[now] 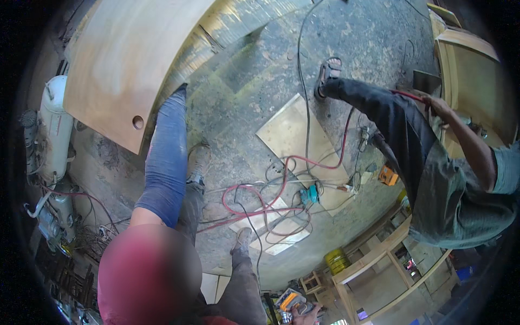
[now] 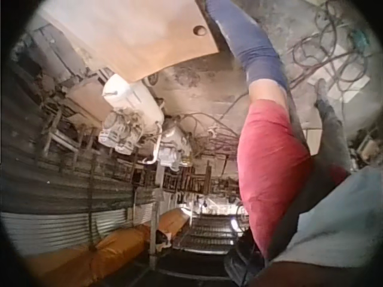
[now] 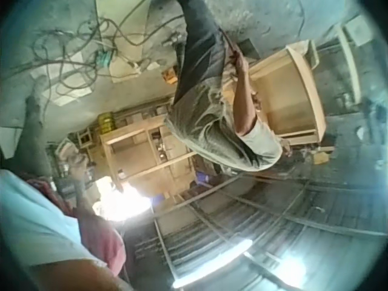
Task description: Sand a wooden board with an electric sander and prepare a paint sprayer by mixing and pouring paint.
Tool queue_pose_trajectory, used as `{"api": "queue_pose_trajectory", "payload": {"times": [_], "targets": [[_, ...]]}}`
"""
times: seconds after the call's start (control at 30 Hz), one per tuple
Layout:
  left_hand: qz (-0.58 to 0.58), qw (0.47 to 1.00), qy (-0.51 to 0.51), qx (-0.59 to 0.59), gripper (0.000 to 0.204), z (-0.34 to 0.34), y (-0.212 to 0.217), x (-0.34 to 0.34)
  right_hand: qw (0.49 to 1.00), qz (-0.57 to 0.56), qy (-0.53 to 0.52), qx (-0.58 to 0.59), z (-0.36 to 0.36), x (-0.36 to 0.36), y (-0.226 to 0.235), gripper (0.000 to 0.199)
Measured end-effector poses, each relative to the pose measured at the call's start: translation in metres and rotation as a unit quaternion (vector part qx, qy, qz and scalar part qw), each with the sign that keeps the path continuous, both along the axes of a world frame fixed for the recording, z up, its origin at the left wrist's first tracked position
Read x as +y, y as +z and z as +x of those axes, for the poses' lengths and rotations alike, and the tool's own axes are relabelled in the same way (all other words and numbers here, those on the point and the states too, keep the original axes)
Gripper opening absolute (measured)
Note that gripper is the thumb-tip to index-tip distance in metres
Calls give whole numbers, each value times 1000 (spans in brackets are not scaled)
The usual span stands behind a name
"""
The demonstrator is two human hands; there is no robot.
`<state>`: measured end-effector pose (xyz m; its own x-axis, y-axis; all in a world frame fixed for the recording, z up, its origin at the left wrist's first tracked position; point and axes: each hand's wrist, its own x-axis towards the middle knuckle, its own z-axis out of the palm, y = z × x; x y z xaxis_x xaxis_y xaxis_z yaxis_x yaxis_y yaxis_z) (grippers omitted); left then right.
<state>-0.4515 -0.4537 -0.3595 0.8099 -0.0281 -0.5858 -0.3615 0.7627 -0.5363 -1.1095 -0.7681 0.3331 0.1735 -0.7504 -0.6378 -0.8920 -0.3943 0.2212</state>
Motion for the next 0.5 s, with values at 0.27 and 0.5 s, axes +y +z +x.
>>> {"api": "queue_pose_trajectory", "payload": {"times": [0.27, 0.5], "targets": [[-341, 927, 119, 106, 46, -147, 77, -91, 996, -13, 49, -79, -6, -70, -27, 79], [-599, 748, 239, 159, 45, -353, 128, -178, 960, -60, 191, -195, -44, -184, -59, 89]]}}
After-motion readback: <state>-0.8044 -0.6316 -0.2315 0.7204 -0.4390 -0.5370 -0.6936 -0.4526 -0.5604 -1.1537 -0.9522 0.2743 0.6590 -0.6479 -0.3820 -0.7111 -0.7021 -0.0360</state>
